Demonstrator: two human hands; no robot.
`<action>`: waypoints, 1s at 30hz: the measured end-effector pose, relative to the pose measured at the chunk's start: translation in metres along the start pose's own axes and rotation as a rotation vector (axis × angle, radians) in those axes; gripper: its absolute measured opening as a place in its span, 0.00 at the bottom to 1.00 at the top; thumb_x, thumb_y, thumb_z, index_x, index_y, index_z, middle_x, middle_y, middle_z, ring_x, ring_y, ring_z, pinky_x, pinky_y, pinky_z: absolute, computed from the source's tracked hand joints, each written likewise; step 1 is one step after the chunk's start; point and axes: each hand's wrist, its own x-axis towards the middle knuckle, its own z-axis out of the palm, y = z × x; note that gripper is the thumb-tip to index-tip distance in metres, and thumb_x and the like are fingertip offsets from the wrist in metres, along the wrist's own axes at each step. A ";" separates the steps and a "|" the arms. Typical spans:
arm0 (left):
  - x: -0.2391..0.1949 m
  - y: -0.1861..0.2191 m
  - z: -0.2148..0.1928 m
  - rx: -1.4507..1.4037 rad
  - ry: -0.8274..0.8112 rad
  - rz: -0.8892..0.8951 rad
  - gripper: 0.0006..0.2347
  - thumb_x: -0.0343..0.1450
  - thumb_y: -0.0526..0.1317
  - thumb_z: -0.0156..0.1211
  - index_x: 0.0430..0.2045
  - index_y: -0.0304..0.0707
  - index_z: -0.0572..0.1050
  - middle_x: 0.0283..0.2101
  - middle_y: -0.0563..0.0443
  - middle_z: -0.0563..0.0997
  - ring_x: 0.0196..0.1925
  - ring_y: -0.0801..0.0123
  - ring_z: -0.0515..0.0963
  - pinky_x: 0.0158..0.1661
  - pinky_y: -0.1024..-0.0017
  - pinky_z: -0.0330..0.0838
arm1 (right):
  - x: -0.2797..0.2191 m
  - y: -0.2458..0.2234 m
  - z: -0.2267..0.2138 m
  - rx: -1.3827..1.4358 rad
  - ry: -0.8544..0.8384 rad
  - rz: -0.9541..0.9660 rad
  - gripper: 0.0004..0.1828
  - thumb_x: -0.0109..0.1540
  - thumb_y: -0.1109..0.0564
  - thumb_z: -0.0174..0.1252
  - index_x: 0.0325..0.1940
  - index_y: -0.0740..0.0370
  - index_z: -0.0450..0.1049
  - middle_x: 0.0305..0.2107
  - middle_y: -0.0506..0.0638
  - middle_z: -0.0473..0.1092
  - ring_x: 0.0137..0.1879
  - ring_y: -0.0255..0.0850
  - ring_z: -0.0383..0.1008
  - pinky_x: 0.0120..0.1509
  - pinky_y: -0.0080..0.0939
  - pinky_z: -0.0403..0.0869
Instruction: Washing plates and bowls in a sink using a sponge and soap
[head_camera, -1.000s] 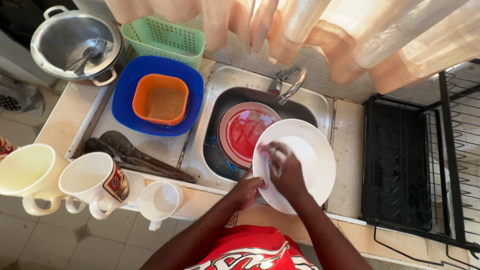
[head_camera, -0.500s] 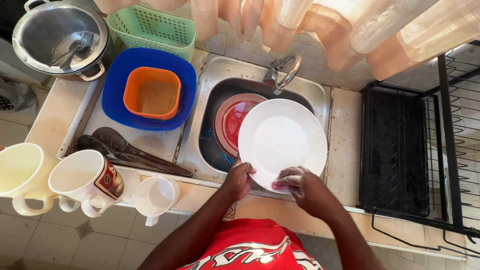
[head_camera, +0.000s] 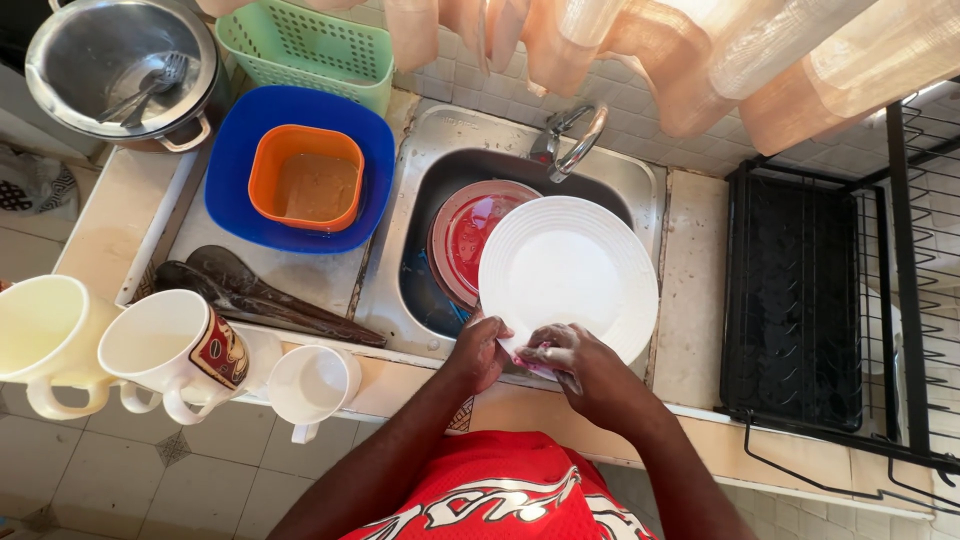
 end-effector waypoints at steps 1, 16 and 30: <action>0.002 -0.001 -0.003 0.000 0.001 0.004 0.31 0.57 0.26 0.54 0.59 0.34 0.60 0.52 0.34 0.71 0.53 0.50 0.73 0.56 0.53 0.73 | 0.000 -0.001 -0.002 -0.001 0.000 -0.004 0.17 0.60 0.65 0.56 0.50 0.54 0.81 0.55 0.50 0.73 0.62 0.53 0.71 0.62 0.53 0.74; -0.038 0.031 0.044 0.051 -0.016 0.030 0.34 0.56 0.25 0.50 0.62 0.31 0.58 0.57 0.33 0.68 0.60 0.49 0.69 0.64 0.54 0.66 | -0.027 0.053 -0.038 0.095 0.054 0.490 0.22 0.58 0.70 0.55 0.43 0.50 0.88 0.54 0.51 0.76 0.56 0.48 0.78 0.63 0.45 0.75; -0.034 0.024 0.028 0.134 -0.142 -0.073 0.29 0.55 0.24 0.52 0.54 0.35 0.64 0.47 0.33 0.75 0.51 0.48 0.78 0.54 0.54 0.76 | 0.067 0.093 -0.014 -0.282 0.655 0.092 0.25 0.60 0.67 0.49 0.60 0.54 0.77 0.62 0.53 0.69 0.64 0.56 0.72 0.67 0.49 0.72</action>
